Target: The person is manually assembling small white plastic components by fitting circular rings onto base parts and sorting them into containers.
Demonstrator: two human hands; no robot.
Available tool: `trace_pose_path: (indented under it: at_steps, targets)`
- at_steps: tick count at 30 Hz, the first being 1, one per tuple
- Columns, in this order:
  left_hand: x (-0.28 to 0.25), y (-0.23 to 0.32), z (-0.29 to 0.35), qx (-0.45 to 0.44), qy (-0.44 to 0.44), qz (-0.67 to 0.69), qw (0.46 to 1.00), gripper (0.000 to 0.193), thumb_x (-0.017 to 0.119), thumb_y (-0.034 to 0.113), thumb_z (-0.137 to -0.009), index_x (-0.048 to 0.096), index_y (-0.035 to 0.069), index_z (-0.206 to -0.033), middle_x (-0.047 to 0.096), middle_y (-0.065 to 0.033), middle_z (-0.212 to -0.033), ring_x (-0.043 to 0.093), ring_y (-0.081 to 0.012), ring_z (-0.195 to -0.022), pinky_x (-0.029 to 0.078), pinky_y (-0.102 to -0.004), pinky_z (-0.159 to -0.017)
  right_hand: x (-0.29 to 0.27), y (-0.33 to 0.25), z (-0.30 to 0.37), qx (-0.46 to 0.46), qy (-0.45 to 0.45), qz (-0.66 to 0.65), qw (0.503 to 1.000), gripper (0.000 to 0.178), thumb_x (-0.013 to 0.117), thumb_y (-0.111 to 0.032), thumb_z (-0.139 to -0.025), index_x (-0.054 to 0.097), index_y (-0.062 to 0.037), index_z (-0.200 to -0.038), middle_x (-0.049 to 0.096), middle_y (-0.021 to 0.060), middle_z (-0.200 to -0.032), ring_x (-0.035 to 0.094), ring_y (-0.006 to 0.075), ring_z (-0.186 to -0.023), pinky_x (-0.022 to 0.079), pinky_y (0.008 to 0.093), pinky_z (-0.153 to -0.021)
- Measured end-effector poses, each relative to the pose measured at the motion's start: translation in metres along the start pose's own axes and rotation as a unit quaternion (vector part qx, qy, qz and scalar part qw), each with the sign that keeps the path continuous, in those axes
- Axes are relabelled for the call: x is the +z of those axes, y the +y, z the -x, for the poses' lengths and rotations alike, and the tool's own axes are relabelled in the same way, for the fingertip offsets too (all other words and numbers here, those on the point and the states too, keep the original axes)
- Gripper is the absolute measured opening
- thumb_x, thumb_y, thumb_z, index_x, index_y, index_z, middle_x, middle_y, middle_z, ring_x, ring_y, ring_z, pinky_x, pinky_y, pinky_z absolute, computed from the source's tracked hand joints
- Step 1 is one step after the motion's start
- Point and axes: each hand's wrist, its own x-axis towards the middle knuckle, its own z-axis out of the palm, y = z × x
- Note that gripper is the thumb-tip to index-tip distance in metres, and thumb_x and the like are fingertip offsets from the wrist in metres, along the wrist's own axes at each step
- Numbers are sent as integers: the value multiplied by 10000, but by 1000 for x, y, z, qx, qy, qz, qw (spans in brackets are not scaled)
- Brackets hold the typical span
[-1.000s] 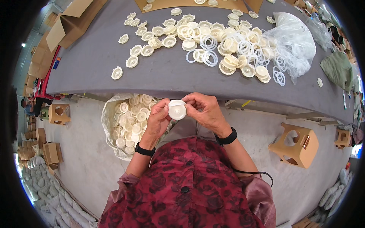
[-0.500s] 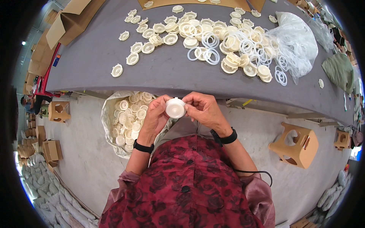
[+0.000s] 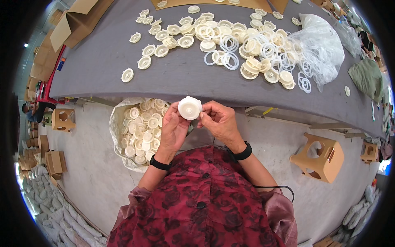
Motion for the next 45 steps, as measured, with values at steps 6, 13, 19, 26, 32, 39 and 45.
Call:
trace_pose_path:
  at_steps: [6,13,19,26,32,39,45]
  targets:
    - [-7,-1,2,17,18,-32,999,295,666,211,-954,598,38,-1183,664,-71,-1171,621,-179,-1107,474,-356,-994,9,-5,2,-25,19,21,999,211,611,11,-911,626,43,-1120,662,60,-943,659,107,-814,584,261,-738]
    - [-10,4,4,7,-2,-52,999,252,663,190,-955,626,31,-1147,686,-66,-1122,639,-171,-1066,500,-352,-956,12,-6,5,-103,42,47,993,287,615,25,-884,631,46,-1171,672,80,-963,662,125,-854,575,272,-771]
    - [-10,9,7,-22,-23,-70,997,271,690,193,-934,634,22,-1136,682,-65,-1098,633,-152,-1028,496,-323,-930,3,-11,5,-93,30,109,989,164,643,-36,-895,678,38,-1036,689,47,-852,650,93,-765,538,238,-714]
    - [-18,23,1,-4,-80,-208,975,178,660,129,-941,670,-7,-1055,660,-26,-979,587,-100,-893,458,-253,-806,-1,-23,1,-78,-19,196,977,130,668,-83,-889,680,32,-948,689,50,-812,630,85,-715,523,236,-676]
    - [-6,46,-11,-14,-153,-428,891,141,630,103,-927,661,-27,-974,578,-26,-837,504,-114,-785,393,-258,-706,7,-27,-2,-74,-6,204,976,159,658,-72,-884,676,29,-1006,688,69,-850,636,104,-714,515,242,-660]
    - [5,48,-20,-94,-107,-420,896,153,631,107,-939,650,-14,-1032,643,-31,-952,578,-109,-885,451,-253,-799,-2,-16,-4,-95,-39,272,957,195,627,-31,-910,675,21,-1092,688,70,-904,639,95,-772,522,242,-672]
    - [0,13,0,-12,-40,-154,987,221,676,91,-926,621,16,-1126,655,-46,-1021,608,-96,-951,479,-247,-855,9,-6,1,-87,117,72,987,184,593,9,-958,671,32,-1123,680,39,-968,621,79,-825,510,218,-700]
